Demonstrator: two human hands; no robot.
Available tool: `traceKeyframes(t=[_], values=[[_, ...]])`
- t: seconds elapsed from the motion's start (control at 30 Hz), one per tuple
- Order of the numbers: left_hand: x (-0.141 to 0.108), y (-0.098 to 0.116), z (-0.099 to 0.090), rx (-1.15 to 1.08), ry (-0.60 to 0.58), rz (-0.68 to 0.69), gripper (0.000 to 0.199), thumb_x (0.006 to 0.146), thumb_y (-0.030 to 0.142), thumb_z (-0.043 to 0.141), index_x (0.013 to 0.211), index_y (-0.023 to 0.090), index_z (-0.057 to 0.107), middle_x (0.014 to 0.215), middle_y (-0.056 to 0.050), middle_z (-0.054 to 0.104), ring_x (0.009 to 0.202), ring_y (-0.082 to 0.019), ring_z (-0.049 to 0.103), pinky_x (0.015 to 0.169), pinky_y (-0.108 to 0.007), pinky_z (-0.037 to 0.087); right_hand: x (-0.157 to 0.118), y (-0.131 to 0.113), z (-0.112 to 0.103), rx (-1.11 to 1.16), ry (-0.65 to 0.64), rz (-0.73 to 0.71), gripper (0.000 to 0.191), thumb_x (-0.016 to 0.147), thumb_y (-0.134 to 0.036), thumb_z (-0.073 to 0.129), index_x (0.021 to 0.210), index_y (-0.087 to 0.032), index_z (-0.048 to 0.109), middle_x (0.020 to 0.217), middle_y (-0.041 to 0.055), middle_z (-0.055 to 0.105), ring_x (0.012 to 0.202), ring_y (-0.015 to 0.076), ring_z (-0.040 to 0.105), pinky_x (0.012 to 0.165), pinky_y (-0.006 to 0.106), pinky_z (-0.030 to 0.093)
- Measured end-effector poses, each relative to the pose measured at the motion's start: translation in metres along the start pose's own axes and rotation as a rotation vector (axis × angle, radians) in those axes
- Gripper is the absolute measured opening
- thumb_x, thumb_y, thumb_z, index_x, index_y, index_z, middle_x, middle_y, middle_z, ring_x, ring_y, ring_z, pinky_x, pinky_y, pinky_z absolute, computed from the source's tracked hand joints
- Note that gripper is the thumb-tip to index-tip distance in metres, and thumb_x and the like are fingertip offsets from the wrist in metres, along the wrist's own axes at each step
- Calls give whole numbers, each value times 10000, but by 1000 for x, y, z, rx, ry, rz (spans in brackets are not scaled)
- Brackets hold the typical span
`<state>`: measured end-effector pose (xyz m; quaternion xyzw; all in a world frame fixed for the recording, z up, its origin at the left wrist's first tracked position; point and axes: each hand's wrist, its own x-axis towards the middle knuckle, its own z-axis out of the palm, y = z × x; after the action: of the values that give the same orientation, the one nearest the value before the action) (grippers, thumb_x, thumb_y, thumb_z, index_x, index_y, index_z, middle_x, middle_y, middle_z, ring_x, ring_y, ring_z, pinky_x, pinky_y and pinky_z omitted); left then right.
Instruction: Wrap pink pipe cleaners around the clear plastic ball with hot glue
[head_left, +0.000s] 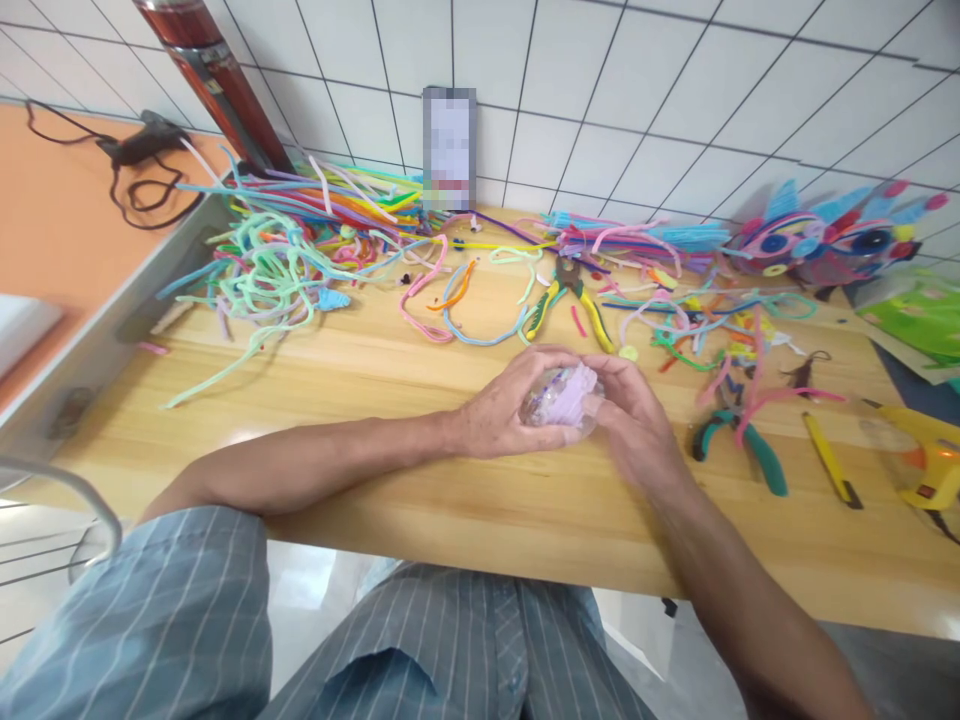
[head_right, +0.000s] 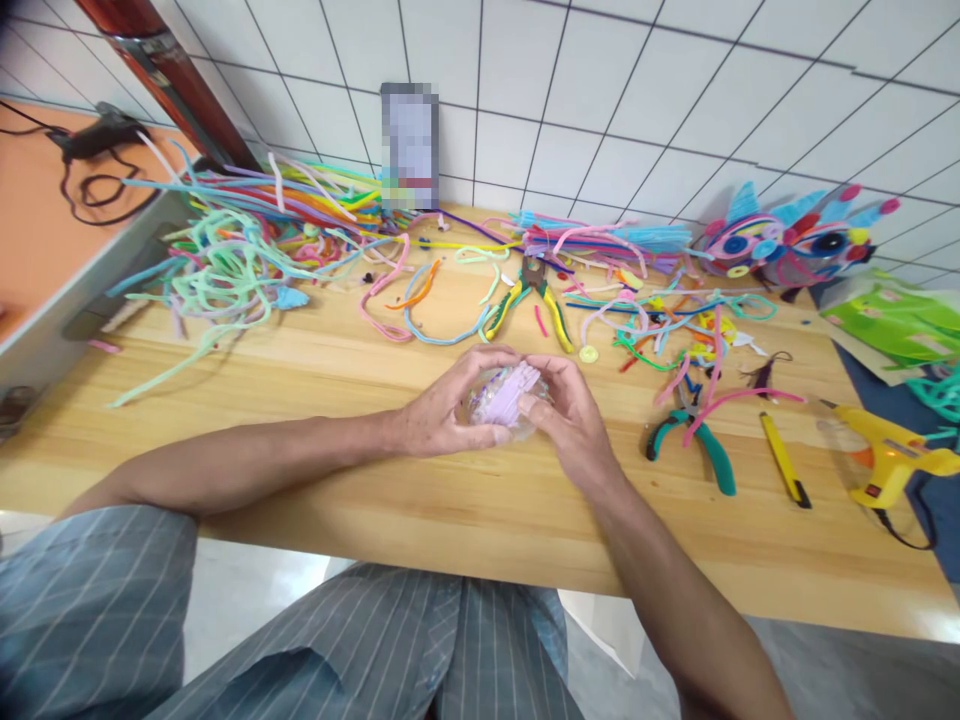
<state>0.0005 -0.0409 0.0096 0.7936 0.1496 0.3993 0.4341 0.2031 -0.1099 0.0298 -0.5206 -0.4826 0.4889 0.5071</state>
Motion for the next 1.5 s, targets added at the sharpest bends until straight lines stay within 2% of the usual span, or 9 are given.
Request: traceKeyframes(t=[0.13,0.3,0.6,0.77,1.1,1.2,1.3,1.4,1.5], values=[[3,4,-3,-32,-34,-79,651,917,521,741,1439,212,506,1463,-172,598,1409,-316,587,1206,-513,483,1,-1,0,-48,11,-39,477,819,-474,886,1217,-318,674,1258,40,742,1180,250,688,1010,406,582],[3,9,-5,-64,-52,-175,572,916,422,737,1409,221,529,1406,-137,620,1321,-287,627,1141,-475,522,3,0,-1,-52,17,-38,414,853,-500,846,1197,-324,697,1246,35,750,1200,253,689,1043,417,567],[1,9,-4,-87,-21,-167,549,886,347,755,1373,220,535,1373,-123,628,1304,-287,629,1144,-476,513,0,-5,-5,-57,28,-41,443,843,-534,856,1214,-337,718,1351,43,739,1344,282,647,1118,462,543],[0,9,-3,-70,-16,-128,558,891,390,763,1378,246,534,1395,-122,629,1323,-299,620,1153,-496,507,-3,-8,1,-74,-25,-58,495,822,-496,885,1232,-323,669,1328,57,726,1241,264,682,1090,445,570],[3,9,-7,-36,-61,-101,546,928,437,736,1383,208,540,1370,-146,640,1295,-298,644,1135,-480,530,0,-4,0,-65,-16,-66,481,808,-473,891,1212,-316,681,1234,46,748,1151,260,699,1013,431,587],[1,10,-5,-38,-57,-128,555,906,395,753,1387,221,538,1392,-138,635,1318,-299,637,1152,-481,525,5,-1,-5,-41,51,-116,392,849,-510,851,1161,-307,726,1230,47,762,1190,266,693,1066,448,555],[-2,10,-3,-51,-45,-155,595,881,382,759,1403,214,527,1425,-144,619,1357,-302,622,1177,-485,514,13,4,-13,-56,195,-215,317,907,-534,786,1119,-300,756,1218,43,769,1223,270,680,1139,472,500],[-3,9,-1,-74,-38,-184,616,869,371,762,1409,195,524,1438,-149,614,1368,-295,617,1196,-476,501,19,8,-19,-129,304,-275,294,914,-533,778,1083,-293,760,1152,39,776,1146,260,692,1088,456,515],[-4,8,0,-101,-21,-198,610,859,369,776,1391,193,535,1429,-141,622,1361,-285,615,1201,-464,494,22,8,-18,-207,343,-288,312,903,-552,779,1053,-280,748,1102,41,773,1043,238,692,986,413,541]])
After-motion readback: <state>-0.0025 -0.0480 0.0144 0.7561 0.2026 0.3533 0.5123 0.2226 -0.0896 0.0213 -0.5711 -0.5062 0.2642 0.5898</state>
